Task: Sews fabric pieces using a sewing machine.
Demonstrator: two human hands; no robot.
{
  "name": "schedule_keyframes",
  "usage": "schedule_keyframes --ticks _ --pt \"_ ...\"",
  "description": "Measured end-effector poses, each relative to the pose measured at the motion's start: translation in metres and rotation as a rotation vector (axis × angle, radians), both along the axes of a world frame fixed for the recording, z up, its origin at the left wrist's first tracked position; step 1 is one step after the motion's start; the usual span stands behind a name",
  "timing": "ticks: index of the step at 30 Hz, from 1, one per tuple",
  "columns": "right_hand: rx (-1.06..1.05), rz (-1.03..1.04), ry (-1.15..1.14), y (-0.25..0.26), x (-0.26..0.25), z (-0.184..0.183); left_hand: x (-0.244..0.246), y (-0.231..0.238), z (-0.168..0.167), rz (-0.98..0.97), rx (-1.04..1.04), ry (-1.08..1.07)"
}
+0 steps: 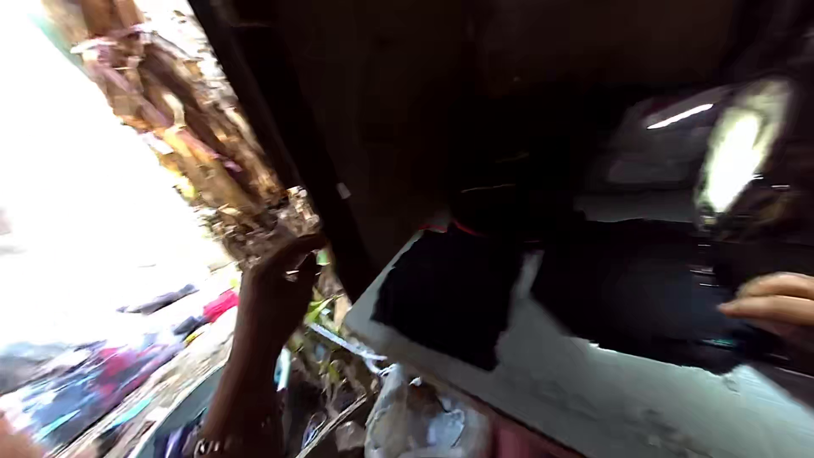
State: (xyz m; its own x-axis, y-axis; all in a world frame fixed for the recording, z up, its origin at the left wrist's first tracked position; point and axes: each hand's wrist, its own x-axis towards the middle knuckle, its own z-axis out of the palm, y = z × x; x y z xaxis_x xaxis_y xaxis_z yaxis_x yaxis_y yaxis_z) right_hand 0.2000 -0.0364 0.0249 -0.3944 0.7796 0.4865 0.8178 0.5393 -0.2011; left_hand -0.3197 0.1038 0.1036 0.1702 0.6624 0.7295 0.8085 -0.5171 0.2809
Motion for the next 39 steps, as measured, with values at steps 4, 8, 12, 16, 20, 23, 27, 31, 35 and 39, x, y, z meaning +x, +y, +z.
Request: schedule_keyframes --ticks 4,8,12,16,20,23,27,31,35,39 --pt "0.209 0.069 0.060 0.022 0.043 -0.051 0.172 0.006 -0.010 -0.926 -0.139 0.096" --pt "0.157 0.096 0.008 0.016 0.029 -0.055 0.297 0.024 -0.037 -1.367 -0.303 0.308" --pt "0.185 0.108 0.007 0.015 0.025 -0.057 0.333 0.055 -0.076 -1.584 -0.543 0.389" --pt "0.197 0.113 -0.047 0.014 0.017 -0.048 0.329 0.067 -0.083 -1.542 -0.689 0.363" --pt "0.137 0.098 -0.075 0.012 0.004 -0.045 0.329 0.066 -0.085 -1.457 -0.679 0.370" --pt "0.131 0.079 -0.041 0.014 0.009 -0.046 0.328 0.060 -0.084 -1.334 -0.691 0.365" --pt "0.035 0.034 0.011 0.014 0.021 -0.047 0.330 0.038 -0.083 -1.109 -0.701 0.365" --pt "0.055 0.026 0.000 0.012 0.028 -0.045 0.336 -0.005 -0.082 -0.783 -0.717 0.342" --pt "-0.022 0.095 0.006 0.007 0.023 -0.042 0.345 -0.027 -0.075 -0.646 -0.852 0.301" --pt "-0.080 0.052 0.038 0.014 0.033 -0.042 0.337 -0.012 -0.060 -0.841 -0.749 0.206"
